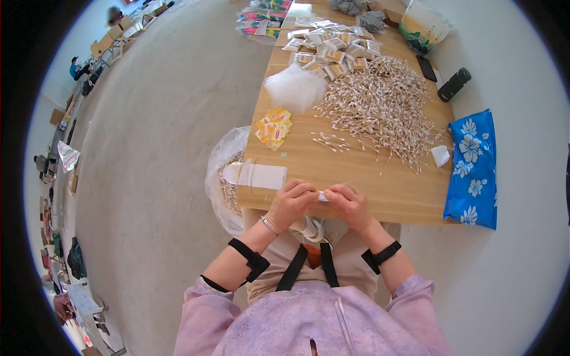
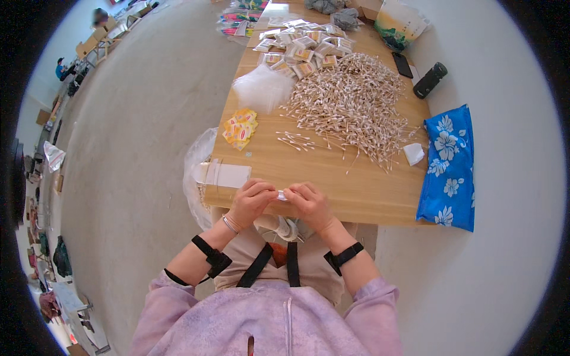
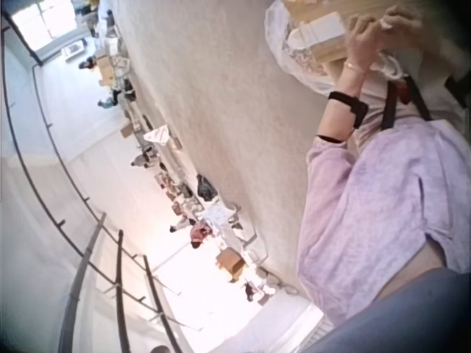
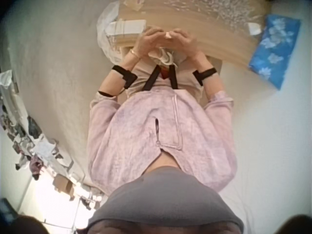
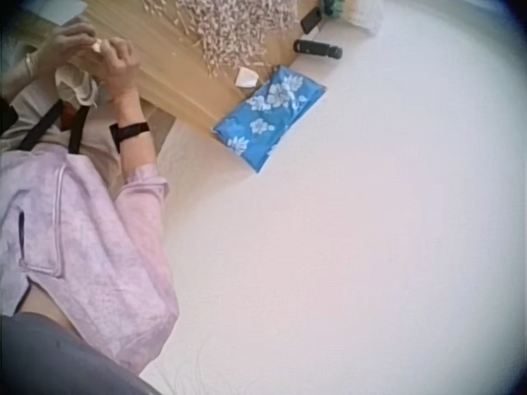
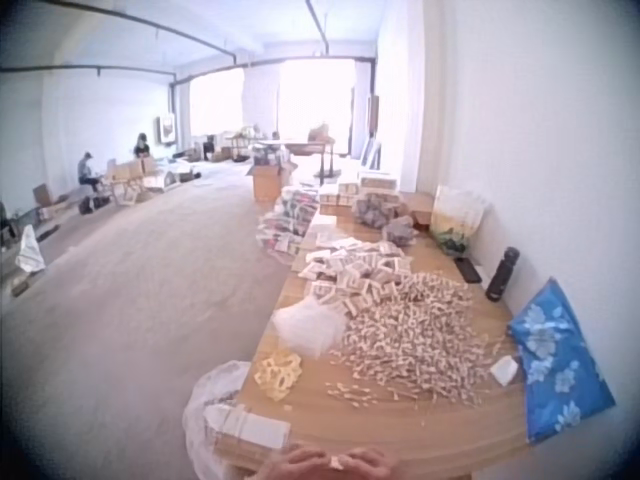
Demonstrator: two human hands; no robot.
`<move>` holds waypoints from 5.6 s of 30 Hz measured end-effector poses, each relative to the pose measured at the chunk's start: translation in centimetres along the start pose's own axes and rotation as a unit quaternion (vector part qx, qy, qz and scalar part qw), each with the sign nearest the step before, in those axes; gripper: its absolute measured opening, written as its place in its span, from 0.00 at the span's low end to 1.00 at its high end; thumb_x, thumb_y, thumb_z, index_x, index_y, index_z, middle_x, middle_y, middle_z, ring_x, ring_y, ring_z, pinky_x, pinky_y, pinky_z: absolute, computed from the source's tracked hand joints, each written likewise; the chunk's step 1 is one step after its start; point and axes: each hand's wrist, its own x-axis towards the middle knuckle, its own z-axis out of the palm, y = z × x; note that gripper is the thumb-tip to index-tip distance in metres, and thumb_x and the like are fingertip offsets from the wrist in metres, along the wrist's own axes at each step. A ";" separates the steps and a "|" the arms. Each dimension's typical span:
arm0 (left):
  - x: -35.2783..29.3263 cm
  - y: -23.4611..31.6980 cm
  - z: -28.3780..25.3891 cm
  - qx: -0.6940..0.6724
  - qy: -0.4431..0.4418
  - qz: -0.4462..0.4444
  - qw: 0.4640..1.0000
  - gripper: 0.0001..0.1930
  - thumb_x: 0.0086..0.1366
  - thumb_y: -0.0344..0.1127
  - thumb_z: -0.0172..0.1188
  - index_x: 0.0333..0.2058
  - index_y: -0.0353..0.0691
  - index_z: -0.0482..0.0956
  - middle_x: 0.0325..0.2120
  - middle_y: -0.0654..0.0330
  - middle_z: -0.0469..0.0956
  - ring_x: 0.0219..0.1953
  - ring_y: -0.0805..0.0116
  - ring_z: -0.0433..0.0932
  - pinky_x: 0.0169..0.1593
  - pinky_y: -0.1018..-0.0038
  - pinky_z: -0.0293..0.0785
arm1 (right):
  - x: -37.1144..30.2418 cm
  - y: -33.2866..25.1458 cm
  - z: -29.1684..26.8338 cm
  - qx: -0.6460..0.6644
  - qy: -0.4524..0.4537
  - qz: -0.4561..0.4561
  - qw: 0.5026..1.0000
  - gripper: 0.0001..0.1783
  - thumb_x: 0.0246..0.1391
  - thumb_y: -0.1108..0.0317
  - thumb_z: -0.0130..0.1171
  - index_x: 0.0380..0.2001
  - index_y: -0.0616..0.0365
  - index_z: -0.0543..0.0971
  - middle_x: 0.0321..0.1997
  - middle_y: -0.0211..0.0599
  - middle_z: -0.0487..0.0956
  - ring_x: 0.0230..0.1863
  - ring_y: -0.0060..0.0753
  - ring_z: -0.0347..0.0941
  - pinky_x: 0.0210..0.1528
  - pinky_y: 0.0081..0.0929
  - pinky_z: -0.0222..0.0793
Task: The person is manually counting, aligning, and packaging cotton swabs into small plastic bags.
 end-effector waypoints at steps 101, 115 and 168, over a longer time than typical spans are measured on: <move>-0.8 0.6 2.7 -0.291 0.021 -0.313 0.904 0.04 0.63 0.30 0.57 0.35 0.39 0.79 0.30 0.66 0.78 0.35 0.77 0.74 0.40 0.80 0.71 | 0.1 1.2 1.4 0.406 -0.030 0.308 0.860 0.03 0.51 0.71 0.61 0.28 0.58 0.80 0.28 0.26 0.78 0.33 0.18 0.72 0.36 0.18 0.67; -0.2 0.6 -0.1 0.198 0.001 0.065 0.978 0.19 0.47 0.32 0.60 0.41 0.48 0.81 0.40 0.66 0.79 0.41 0.70 0.76 0.44 0.73 0.71 | 1.4 -0.6 -0.2 -0.194 0.019 -0.095 0.976 0.15 0.37 0.72 0.60 0.34 0.51 0.80 0.34 0.25 0.76 0.36 0.31 0.72 0.36 0.26 0.72; -3.7 -5.9 -1.0 -0.204 0.139 -0.430 0.868 0.05 0.59 0.30 0.63 0.30 0.35 0.79 0.22 0.64 0.79 0.23 0.80 0.74 0.29 0.81 0.72 | 18.3 12.1 4.4 0.379 0.111 0.463 0.794 0.06 0.56 0.74 0.56 0.34 0.66 0.79 0.25 0.27 0.77 0.22 0.16 0.69 0.24 0.14 0.64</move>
